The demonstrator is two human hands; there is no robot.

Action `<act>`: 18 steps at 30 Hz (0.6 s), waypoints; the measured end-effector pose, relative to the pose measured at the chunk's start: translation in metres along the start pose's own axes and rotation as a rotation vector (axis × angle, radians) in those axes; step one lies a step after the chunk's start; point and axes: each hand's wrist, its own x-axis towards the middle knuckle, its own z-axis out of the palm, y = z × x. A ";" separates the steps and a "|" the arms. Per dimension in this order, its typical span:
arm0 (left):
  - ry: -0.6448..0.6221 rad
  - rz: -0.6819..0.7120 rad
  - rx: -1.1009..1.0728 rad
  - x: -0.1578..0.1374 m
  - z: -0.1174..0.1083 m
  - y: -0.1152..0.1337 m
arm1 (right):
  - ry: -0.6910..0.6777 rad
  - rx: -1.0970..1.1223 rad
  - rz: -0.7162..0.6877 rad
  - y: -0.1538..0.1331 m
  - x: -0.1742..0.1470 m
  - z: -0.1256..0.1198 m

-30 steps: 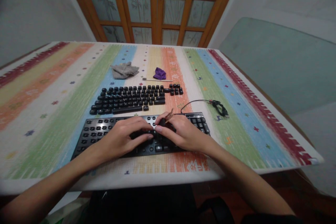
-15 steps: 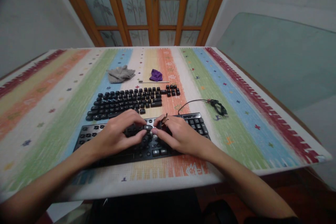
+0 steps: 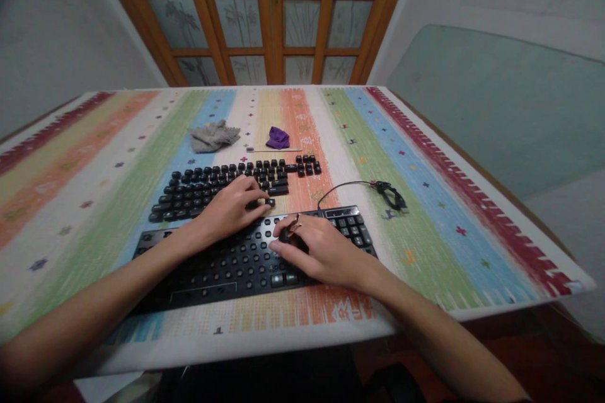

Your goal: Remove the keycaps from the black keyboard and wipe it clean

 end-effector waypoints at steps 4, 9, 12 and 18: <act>-0.056 -0.014 0.065 0.000 0.000 0.000 | -0.009 0.001 -0.017 0.000 0.000 0.000; -0.069 -0.002 0.095 -0.001 -0.002 -0.003 | -0.008 -0.014 -0.021 -0.001 0.000 0.000; -0.059 0.003 0.077 0.000 -0.002 -0.004 | -0.009 -0.008 -0.028 -0.001 -0.001 0.000; -0.064 0.004 0.050 0.001 0.000 -0.004 | -0.020 0.001 -0.024 -0.002 -0.002 -0.003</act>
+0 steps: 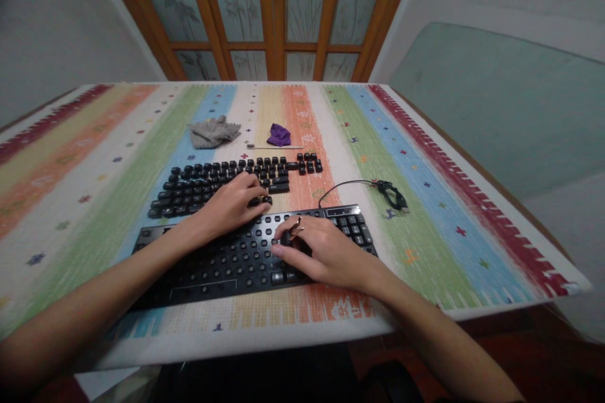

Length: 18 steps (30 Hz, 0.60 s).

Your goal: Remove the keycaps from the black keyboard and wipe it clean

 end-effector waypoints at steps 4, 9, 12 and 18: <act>0.008 -0.001 0.004 0.001 0.001 -0.001 | -0.002 0.030 -0.018 -0.003 -0.004 -0.003; 0.021 0.002 -0.007 0.000 0.000 -0.002 | -0.044 0.082 0.005 -0.005 -0.018 -0.003; 0.024 0.001 -0.002 -0.002 -0.001 -0.002 | -0.060 0.112 0.047 -0.005 -0.028 -0.003; 0.027 -0.006 0.004 -0.003 -0.003 -0.002 | -0.049 0.108 0.057 -0.009 -0.039 0.001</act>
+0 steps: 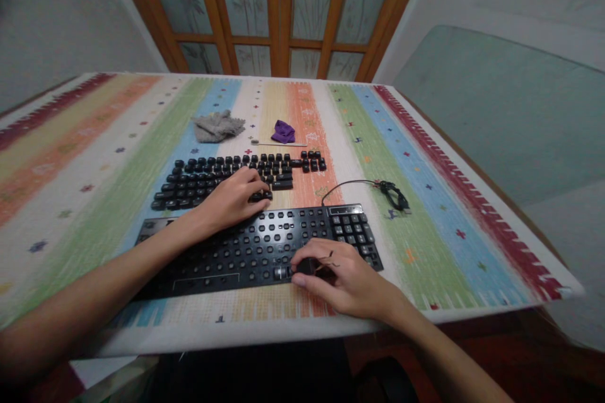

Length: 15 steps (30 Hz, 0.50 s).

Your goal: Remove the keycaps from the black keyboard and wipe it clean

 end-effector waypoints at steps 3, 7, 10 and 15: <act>0.045 -0.011 -0.045 -0.006 -0.006 0.005 | 0.023 -0.019 -0.015 -0.002 -0.003 0.004; 0.038 0.004 -0.142 -0.028 -0.014 0.018 | 0.060 -0.025 -0.049 -0.002 -0.005 0.010; 0.007 0.005 -0.174 -0.046 -0.013 0.027 | 0.094 -0.013 -0.041 -0.001 -0.003 0.013; 0.022 -0.036 -0.195 -0.060 -0.004 0.029 | 0.120 -0.029 -0.085 -0.005 0.003 0.022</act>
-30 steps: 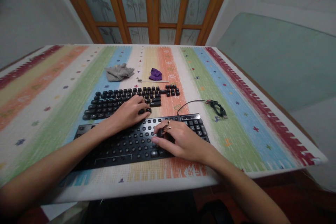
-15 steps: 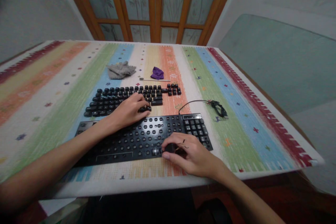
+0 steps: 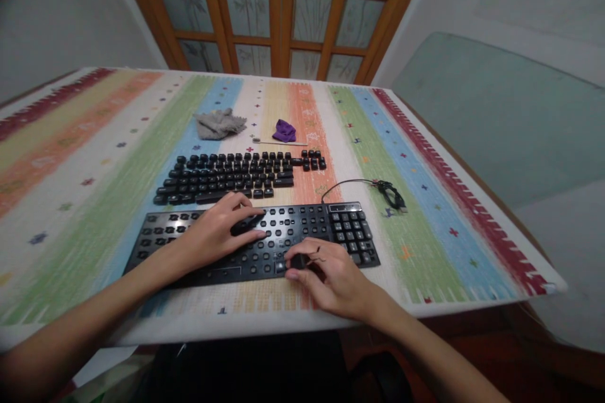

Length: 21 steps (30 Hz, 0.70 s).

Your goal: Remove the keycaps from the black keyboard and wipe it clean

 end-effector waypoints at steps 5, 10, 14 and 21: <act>0.006 0.013 0.013 0.000 0.002 0.000 | -0.032 -0.119 -0.087 -0.006 0.005 0.009; 0.025 0.021 0.026 -0.001 0.004 0.000 | -0.087 -0.198 -0.081 -0.007 0.011 0.003; 0.040 0.021 0.030 -0.003 0.008 -0.003 | -0.065 -0.221 -0.090 -0.005 0.010 0.002; 0.052 0.022 0.029 -0.002 0.009 -0.002 | -0.024 -0.299 -0.107 -0.011 0.002 0.011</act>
